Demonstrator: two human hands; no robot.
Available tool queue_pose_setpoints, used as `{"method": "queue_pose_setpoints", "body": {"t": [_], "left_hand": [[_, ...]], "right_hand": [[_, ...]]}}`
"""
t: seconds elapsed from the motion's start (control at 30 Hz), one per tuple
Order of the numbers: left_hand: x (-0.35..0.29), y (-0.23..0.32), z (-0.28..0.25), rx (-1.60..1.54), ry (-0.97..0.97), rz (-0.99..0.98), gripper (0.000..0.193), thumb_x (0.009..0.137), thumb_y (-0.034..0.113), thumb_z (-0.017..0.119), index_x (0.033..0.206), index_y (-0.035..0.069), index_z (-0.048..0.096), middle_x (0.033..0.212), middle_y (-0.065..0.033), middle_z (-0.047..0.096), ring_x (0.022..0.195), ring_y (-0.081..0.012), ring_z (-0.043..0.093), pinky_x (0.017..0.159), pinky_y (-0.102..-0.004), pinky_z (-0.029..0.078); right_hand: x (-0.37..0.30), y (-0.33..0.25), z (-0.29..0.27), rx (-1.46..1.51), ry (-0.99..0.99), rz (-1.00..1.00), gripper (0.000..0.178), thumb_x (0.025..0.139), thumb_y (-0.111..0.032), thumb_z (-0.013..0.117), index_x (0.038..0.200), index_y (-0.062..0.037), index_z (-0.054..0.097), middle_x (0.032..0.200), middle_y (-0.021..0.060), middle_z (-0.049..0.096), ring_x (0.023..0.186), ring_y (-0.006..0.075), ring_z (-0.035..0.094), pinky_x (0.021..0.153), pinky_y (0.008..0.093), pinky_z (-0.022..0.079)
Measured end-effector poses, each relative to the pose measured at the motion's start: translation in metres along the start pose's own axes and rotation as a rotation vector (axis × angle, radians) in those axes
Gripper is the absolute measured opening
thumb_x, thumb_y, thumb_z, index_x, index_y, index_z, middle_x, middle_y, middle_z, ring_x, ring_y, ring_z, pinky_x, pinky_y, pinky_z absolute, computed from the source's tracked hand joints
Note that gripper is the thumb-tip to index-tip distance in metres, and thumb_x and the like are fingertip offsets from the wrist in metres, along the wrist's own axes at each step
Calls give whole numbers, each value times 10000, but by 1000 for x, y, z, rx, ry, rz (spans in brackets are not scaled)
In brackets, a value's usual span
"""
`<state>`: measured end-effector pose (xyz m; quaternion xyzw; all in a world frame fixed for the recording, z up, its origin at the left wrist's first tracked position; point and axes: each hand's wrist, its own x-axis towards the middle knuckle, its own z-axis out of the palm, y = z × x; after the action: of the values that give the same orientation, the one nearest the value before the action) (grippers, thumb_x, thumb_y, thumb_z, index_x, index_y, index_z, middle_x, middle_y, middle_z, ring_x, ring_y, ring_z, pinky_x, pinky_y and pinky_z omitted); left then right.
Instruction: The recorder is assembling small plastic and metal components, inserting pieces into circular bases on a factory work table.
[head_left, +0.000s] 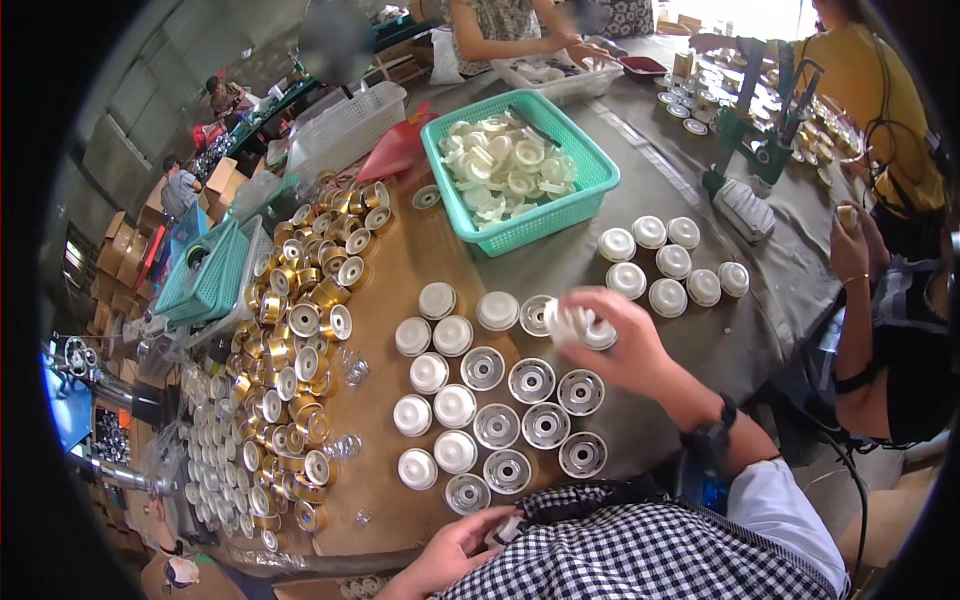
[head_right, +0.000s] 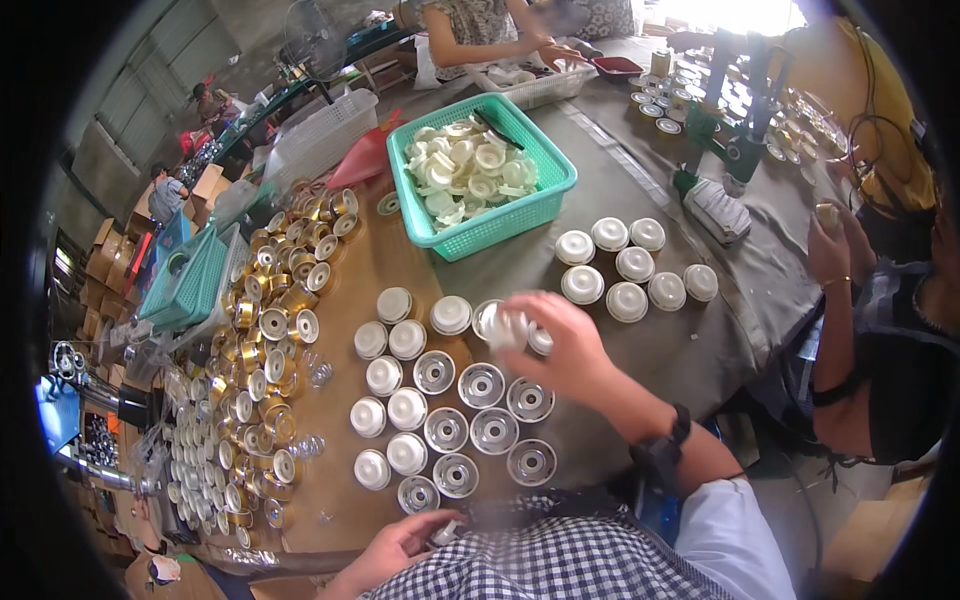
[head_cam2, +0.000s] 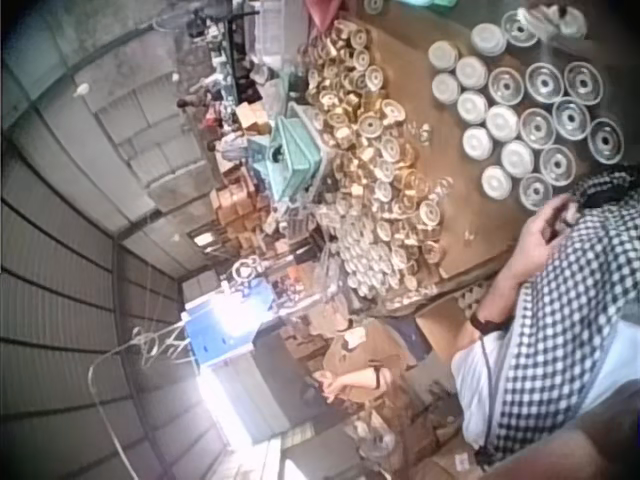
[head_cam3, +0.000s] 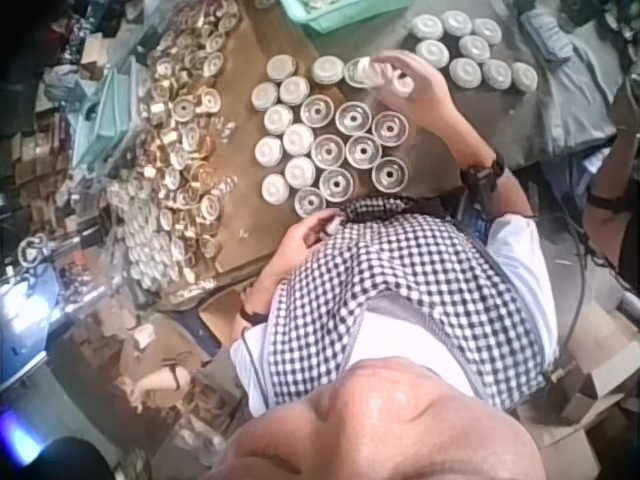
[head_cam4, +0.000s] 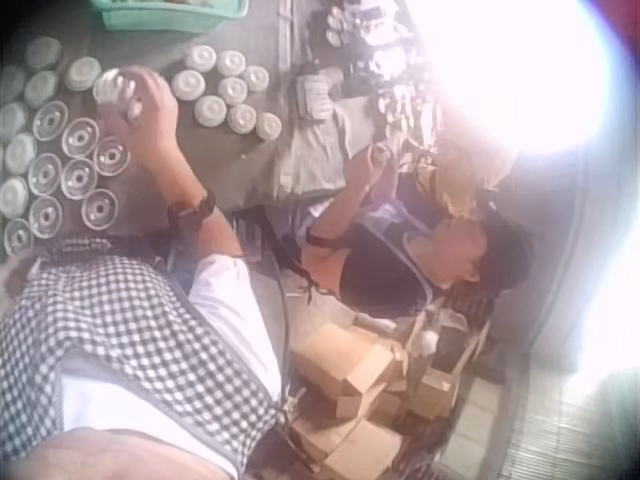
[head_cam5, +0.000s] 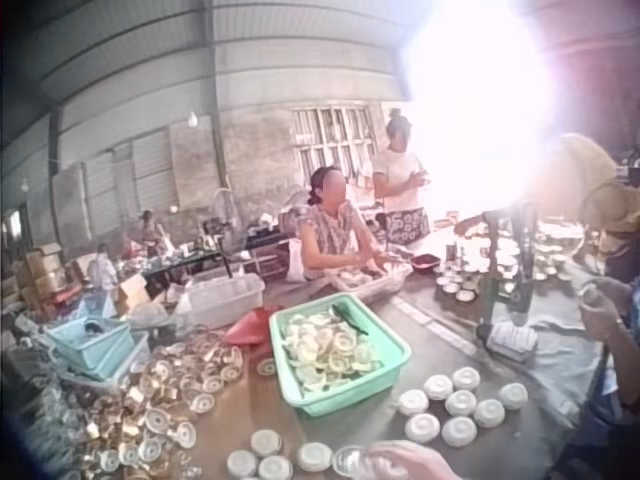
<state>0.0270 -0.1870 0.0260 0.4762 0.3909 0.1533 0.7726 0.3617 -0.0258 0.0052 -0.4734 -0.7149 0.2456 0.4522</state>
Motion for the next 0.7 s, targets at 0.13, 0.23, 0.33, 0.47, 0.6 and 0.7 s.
{"method": "queue_pose_setpoints", "body": {"t": [0.13,0.23,0.33,0.47,0.6,0.7], "left_hand": [[28,7,2,5,366,329,554,945,4,671,1455,-9,455,1420,-122,547,1322,-230,523,1117,-385,416],[59,34,-3,412,624,554,546,931,18,677,1438,0,477,1396,-134,554,1299,-250,531,1083,-400,434],[93,47,-29,830,764,702,556,911,39,688,1431,3,491,1393,-167,547,1295,-300,538,1076,-417,439],[141,56,-58,1123,653,570,588,915,134,673,1454,9,472,1445,-199,487,1314,-396,501,1096,-437,424],[175,29,-86,1399,548,325,700,954,240,620,1560,40,333,1564,-178,378,1467,-331,353,1204,-485,275],[181,32,-80,1612,562,343,786,963,324,610,1593,24,248,1650,-183,254,1545,-311,219,1255,-509,136]], "right_hand": [[35,36,36,-359,17,-73,498,771,-227,823,1226,-92,672,1239,125,668,1134,361,621,971,427,508],[22,58,60,-568,-160,58,494,802,-290,793,1254,-125,677,1298,102,652,1236,303,582,1043,442,455],[9,72,75,-621,-101,-18,523,856,-324,738,1330,-129,633,1410,97,593,1319,317,526,1083,470,400],[3,70,74,-738,-156,-73,562,928,-380,654,1423,-127,570,1520,113,502,1404,357,452,1141,487,351],[7,54,67,-653,-232,7,603,921,-377,668,1453,-127,533,1548,117,465,1412,378,437,1152,513,347],[4,56,65,-657,-225,24,622,921,-378,672,1470,-131,514,1561,115,448,1418,379,429,1150,521,349]]}}
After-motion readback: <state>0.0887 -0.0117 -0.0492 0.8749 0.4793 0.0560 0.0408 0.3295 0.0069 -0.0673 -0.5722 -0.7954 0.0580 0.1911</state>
